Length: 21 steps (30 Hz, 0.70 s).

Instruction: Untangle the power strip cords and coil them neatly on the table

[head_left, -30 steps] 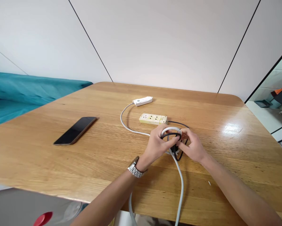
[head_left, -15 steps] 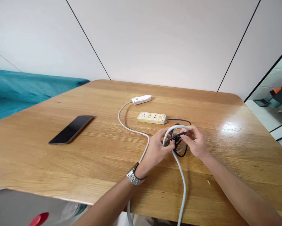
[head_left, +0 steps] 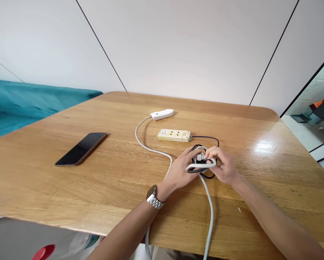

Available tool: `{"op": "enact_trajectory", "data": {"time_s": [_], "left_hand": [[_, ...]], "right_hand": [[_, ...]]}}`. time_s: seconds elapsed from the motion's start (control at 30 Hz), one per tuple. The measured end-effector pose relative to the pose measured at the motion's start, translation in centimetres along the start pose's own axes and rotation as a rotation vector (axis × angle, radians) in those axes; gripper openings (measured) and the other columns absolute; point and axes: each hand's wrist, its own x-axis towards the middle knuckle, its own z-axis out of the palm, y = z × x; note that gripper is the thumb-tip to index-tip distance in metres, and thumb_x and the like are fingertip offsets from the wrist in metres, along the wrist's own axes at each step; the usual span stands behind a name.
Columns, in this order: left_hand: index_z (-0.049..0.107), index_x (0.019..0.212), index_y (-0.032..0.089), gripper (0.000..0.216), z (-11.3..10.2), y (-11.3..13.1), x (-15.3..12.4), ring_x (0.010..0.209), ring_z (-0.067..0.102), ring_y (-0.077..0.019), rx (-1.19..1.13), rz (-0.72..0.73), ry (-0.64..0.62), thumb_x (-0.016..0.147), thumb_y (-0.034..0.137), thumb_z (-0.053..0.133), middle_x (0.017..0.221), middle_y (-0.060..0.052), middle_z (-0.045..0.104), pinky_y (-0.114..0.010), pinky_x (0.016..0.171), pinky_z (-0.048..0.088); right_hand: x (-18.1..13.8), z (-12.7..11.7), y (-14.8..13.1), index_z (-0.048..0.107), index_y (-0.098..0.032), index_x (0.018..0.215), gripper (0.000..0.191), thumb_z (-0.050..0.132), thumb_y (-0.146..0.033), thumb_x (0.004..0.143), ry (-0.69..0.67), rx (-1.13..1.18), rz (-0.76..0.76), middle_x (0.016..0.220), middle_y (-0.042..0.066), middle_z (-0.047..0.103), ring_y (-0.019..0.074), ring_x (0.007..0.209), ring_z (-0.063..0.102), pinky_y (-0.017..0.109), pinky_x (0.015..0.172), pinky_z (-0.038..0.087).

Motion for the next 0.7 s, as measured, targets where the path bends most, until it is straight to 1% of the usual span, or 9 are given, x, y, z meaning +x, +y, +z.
{"op": "enact_trajectory", "data": {"time_s": [0.07,0.13,0.2,0.27,0.37,0.47,0.57,0.63,0.7], "left_hand": [[0.057,0.128,0.021,0.051,-0.1,-0.3,0.0,0.138,0.039,-0.0311,0.037,-0.019,-0.016,0.081,0.040,0.063,0.142,-0.012,0.050,-0.044,0.111,0.038],[0.055,0.129,0.019,0.056,-0.1,-0.6,0.0,0.141,0.033,-0.0312,0.039,-0.033,-0.067,0.079,0.041,0.064,0.143,-0.013,0.049,-0.046,0.114,0.034],[0.053,0.130,0.019,0.060,-0.1,-0.7,-0.2,0.131,0.047,-0.0310,0.036,-0.060,-0.135,0.075,0.036,0.067,0.134,-0.012,0.057,-0.046,0.109,0.040],[0.052,0.130,0.020,0.060,0.0,-0.5,-0.3,0.116,0.059,-0.0288,0.053,-0.100,-0.142,0.073,0.032,0.068,0.126,-0.011,0.062,-0.045,0.101,0.047],[0.053,0.129,0.022,0.058,0.0,-0.1,-0.2,0.117,0.058,-0.0282,0.103,-0.096,-0.063,0.074,0.034,0.068,0.128,-0.010,0.059,-0.045,0.103,0.045],[0.051,0.130,0.022,0.074,-0.6,-0.5,0.1,0.130,0.047,-0.0326,0.141,-0.084,-0.073,0.067,0.051,0.077,0.141,-0.014,0.049,-0.050,0.111,0.038],[0.049,0.131,0.020,0.091,-1.4,-1.2,0.1,0.140,0.033,-0.0343,0.115,-0.039,-0.109,0.056,0.061,0.081,0.152,-0.018,0.032,-0.050,0.116,0.032],[0.047,0.134,0.022,0.093,-1.7,-1.2,0.0,0.144,0.025,-0.0340,0.099,0.035,-0.114,0.057,0.062,0.080,0.156,-0.017,0.023,-0.050,0.118,0.027],[0.039,0.143,0.026,0.103,-1.7,-1.0,-0.1,0.147,0.019,-0.0348,0.069,0.119,-0.168,0.056,0.064,0.079,0.159,-0.016,0.017,-0.053,0.118,0.024]], "right_hand": [[0.0,0.0,-0.1,0.048,-0.023,0.086,0.009,0.054,-0.018,0.088,-0.008,-0.037,-0.015,0.083,0.002,0.058,0.0156,0.078,0.058,0.030,0.071,0.049],[0.0,-0.2,0.0,0.049,-0.023,0.087,0.009,0.055,-0.017,0.088,0.006,-0.065,-0.035,0.083,0.002,0.059,0.0155,0.078,0.059,0.030,0.071,0.049],[0.1,-0.5,0.3,0.051,-0.023,0.088,0.009,0.056,-0.015,0.087,0.071,-0.088,-0.041,0.086,0.002,0.060,0.0152,0.080,0.060,0.030,0.073,0.050],[0.3,-1.0,0.7,0.053,-0.023,0.088,0.011,0.058,-0.014,0.086,0.188,-0.094,-0.019,0.090,0.003,0.060,0.0153,0.083,0.060,0.030,0.073,0.050],[0.7,-2.1,0.6,0.056,-0.023,0.087,0.011,0.059,-0.013,0.085,0.314,-0.088,0.011,0.090,0.003,0.059,0.0156,0.084,0.059,0.029,0.070,0.050],[1.3,-3.7,-0.2,0.059,-0.022,0.085,0.012,0.061,-0.011,0.081,0.302,-0.180,0.007,0.082,0.001,0.060,0.0146,0.073,0.059,0.028,0.063,0.048],[2.0,-5.4,-1.2,0.062,-0.022,0.081,0.015,0.060,-0.007,0.078,0.361,-0.355,0.014,0.077,0.000,0.062,0.0129,0.063,0.055,0.027,0.056,0.044],[2.4,-5.9,-1.8,0.064,-0.022,0.082,0.016,0.060,-0.007,0.078,0.391,-0.440,-0.004,0.078,0.000,0.064,0.0132,0.063,0.057,0.026,0.055,0.044],[2.6,-5.7,-2.4,0.065,-0.023,0.085,0.017,0.060,-0.007,0.080,0.352,-0.484,-0.091,0.083,0.002,0.067,0.0150,0.070,0.063,0.027,0.059,0.049]]}}
